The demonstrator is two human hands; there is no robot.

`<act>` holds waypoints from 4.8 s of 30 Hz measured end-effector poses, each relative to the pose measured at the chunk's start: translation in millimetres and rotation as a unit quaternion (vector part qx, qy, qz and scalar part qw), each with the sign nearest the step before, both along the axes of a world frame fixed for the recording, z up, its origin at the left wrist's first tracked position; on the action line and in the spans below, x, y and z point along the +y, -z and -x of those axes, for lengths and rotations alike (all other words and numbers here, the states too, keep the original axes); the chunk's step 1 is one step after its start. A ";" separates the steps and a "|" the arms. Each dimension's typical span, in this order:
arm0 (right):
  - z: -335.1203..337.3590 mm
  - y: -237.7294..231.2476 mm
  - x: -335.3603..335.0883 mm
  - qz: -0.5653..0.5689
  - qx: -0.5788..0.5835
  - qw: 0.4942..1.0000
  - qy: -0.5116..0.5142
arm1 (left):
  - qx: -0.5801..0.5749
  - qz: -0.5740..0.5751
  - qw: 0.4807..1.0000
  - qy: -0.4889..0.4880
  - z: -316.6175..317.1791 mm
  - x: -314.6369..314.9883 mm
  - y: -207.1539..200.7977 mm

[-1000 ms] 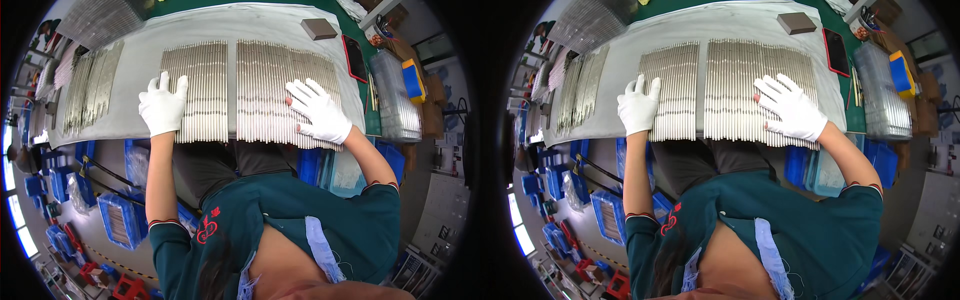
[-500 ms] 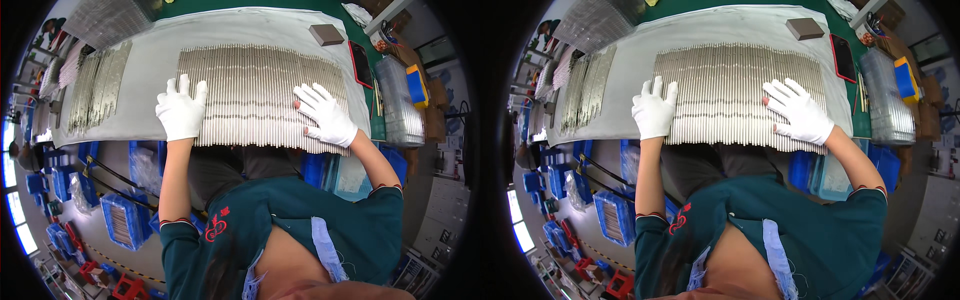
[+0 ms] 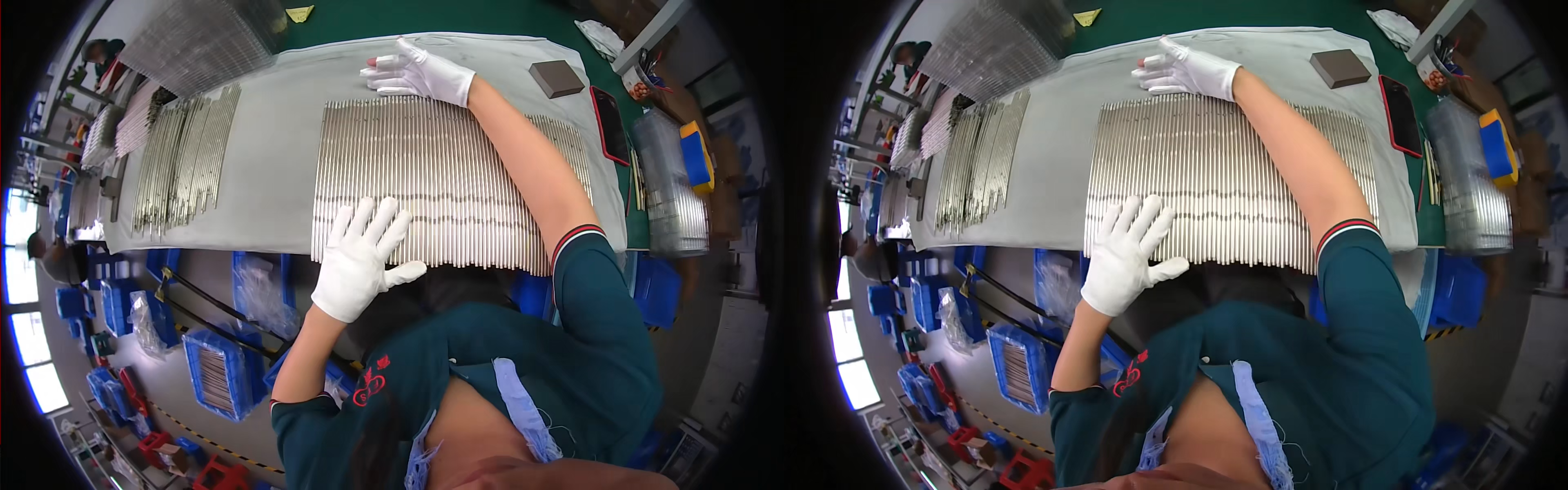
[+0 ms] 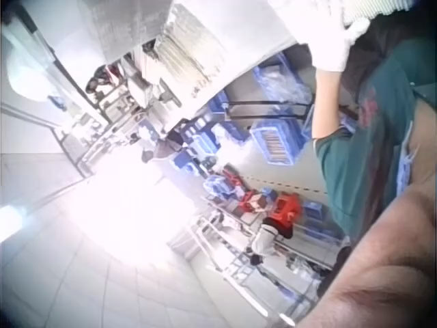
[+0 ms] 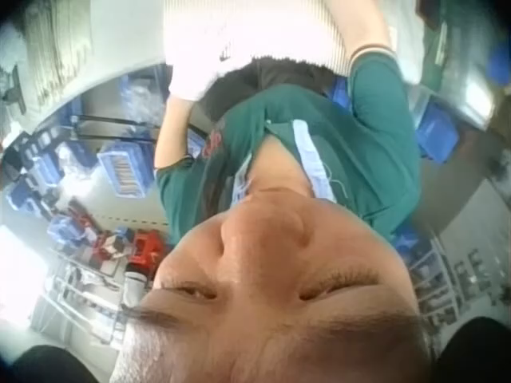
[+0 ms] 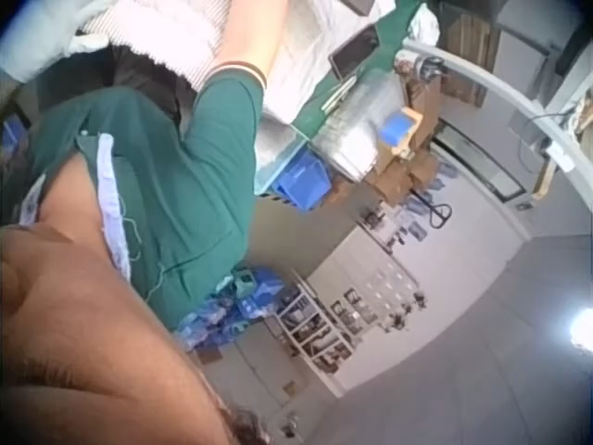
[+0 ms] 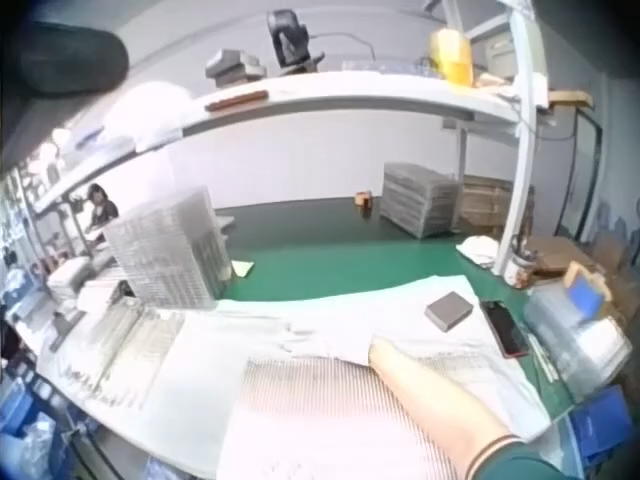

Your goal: Sorting and arranging thin metal rods into organized groups on a factory workbench.

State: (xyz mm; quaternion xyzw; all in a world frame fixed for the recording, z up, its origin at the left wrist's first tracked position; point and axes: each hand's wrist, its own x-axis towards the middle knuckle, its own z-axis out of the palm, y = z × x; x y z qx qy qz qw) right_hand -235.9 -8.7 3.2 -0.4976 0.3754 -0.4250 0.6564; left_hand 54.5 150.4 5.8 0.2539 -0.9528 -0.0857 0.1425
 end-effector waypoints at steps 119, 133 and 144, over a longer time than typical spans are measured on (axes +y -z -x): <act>47.2 -12.9 353.0 0.238 0.711 0.651 0.119 | -0.025 0.057 0.987 0.151 162.4 69.7 11.7; 38.2 -9.6 347.4 0.240 0.724 0.637 0.112 | 0.047 0.055 0.981 0.179 150.3 62.0 13.0; 56.5 -21.5 366.2 0.219 0.726 0.645 0.095 | 0.071 0.024 0.982 0.173 136.0 59.5 14.8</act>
